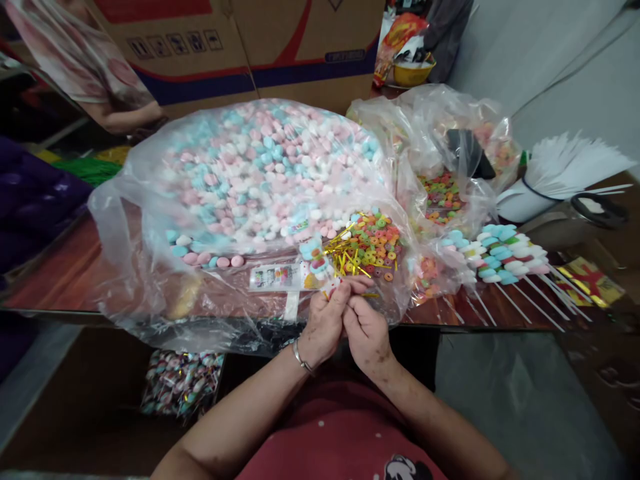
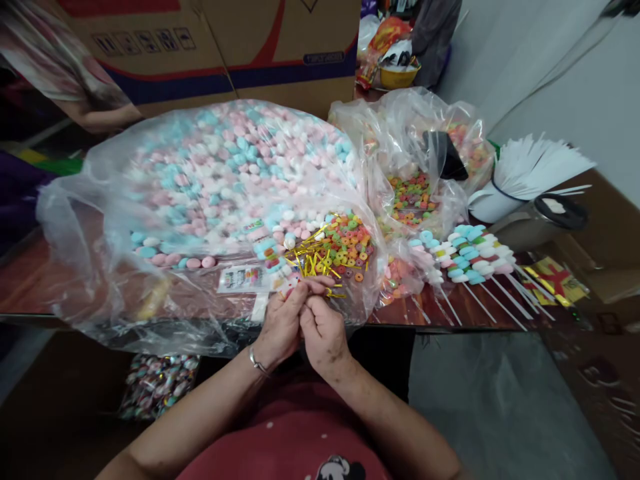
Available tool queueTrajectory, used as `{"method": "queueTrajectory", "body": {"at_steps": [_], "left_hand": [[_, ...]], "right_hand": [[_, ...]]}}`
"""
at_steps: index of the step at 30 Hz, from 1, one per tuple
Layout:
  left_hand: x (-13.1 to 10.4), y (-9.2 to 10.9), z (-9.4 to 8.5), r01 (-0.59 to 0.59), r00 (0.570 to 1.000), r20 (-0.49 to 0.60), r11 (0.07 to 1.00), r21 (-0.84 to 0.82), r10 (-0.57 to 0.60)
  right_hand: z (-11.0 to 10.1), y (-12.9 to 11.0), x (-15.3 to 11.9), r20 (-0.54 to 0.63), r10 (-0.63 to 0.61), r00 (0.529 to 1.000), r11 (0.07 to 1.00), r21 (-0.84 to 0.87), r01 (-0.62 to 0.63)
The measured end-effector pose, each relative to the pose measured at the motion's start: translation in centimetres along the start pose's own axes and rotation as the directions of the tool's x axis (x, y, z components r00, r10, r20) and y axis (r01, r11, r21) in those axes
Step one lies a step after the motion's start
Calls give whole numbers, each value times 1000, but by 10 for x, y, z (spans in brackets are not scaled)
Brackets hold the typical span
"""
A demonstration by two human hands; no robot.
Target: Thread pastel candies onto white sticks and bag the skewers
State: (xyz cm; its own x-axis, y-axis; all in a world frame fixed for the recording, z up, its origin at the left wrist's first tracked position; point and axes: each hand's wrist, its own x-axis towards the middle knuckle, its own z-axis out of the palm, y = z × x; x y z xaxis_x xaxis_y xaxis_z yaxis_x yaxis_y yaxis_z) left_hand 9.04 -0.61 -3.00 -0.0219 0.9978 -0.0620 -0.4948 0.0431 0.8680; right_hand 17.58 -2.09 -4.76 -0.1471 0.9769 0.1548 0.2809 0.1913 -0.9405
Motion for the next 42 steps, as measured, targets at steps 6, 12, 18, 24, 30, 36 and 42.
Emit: {"method": "queueTrajectory", "body": {"at_steps": [6,12,18,24,30,36,42], "left_hand": [[-3,5,-12,52,994,84,983,176,-67],[-7,-3,-20,-55,998,24,861,506,50],[-27,7,-15,-302,953,220,678,670,206],[-49,88,-14,-454,737,636,528,718,-230],[-19,95,-43,-489,774,591,381,785,-225],[-9,76,-57,-527,682,656,405,747,-323],[-20,70,-51,-827,562,822,-93,555,-91]], "right_hand": [[-12,-6,-3,94,-84,992,988,-118,95],[-38,-36,18,10,-431,902,742,-565,361],[-31,-33,26,240,-404,883,638,-618,460],[-28,-16,17,443,-437,783,436,-657,615],[-20,-21,7,592,-420,688,413,-550,725],[-34,-27,14,726,-138,674,615,-470,633],[-56,-32,36,816,120,565,986,-165,30]]}}
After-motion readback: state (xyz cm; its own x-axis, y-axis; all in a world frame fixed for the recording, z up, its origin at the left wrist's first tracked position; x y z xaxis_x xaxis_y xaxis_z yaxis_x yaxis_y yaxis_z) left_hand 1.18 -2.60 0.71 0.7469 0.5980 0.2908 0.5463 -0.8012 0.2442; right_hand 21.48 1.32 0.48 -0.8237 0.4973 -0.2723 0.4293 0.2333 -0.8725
